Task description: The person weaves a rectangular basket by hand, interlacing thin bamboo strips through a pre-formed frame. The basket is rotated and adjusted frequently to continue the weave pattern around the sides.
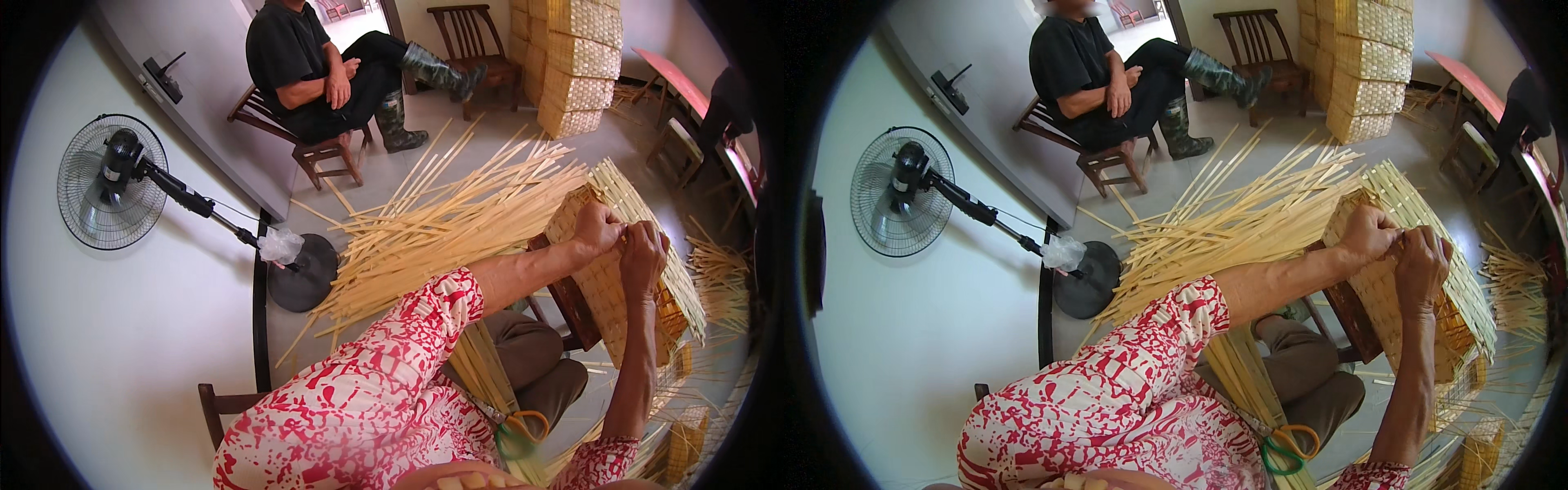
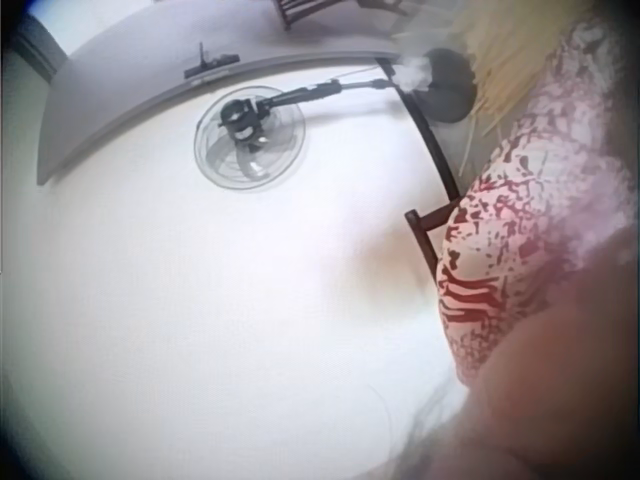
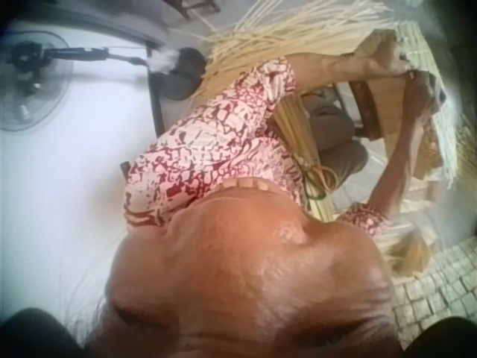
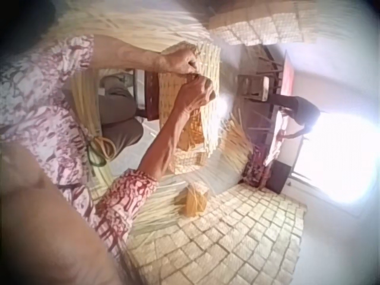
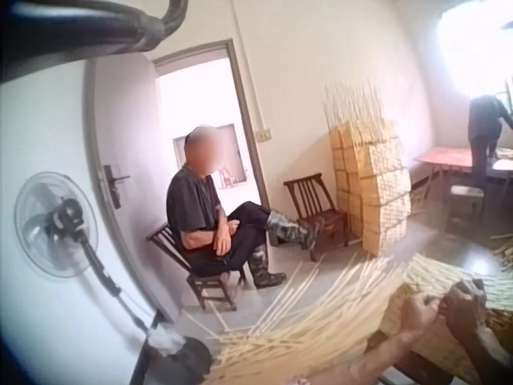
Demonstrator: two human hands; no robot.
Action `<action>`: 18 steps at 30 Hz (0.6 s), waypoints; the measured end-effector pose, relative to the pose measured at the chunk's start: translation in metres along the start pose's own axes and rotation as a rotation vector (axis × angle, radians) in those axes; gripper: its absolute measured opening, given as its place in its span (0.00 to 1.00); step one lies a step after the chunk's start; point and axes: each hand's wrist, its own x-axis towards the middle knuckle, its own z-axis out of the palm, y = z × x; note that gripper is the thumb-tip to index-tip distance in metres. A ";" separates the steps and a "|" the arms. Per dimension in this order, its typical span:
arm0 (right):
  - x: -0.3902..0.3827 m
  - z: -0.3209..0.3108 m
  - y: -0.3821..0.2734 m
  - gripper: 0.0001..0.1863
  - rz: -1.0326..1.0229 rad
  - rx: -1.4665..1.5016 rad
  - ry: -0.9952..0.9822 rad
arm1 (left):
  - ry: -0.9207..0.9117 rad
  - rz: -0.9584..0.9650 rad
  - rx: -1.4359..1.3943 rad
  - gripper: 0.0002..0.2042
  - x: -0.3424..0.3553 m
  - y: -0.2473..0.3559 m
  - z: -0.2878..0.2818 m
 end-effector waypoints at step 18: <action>-0.006 0.002 0.002 0.05 -0.093 -0.040 0.017 | -0.334 -0.763 -0.630 0.06 0.021 -0.022 -0.025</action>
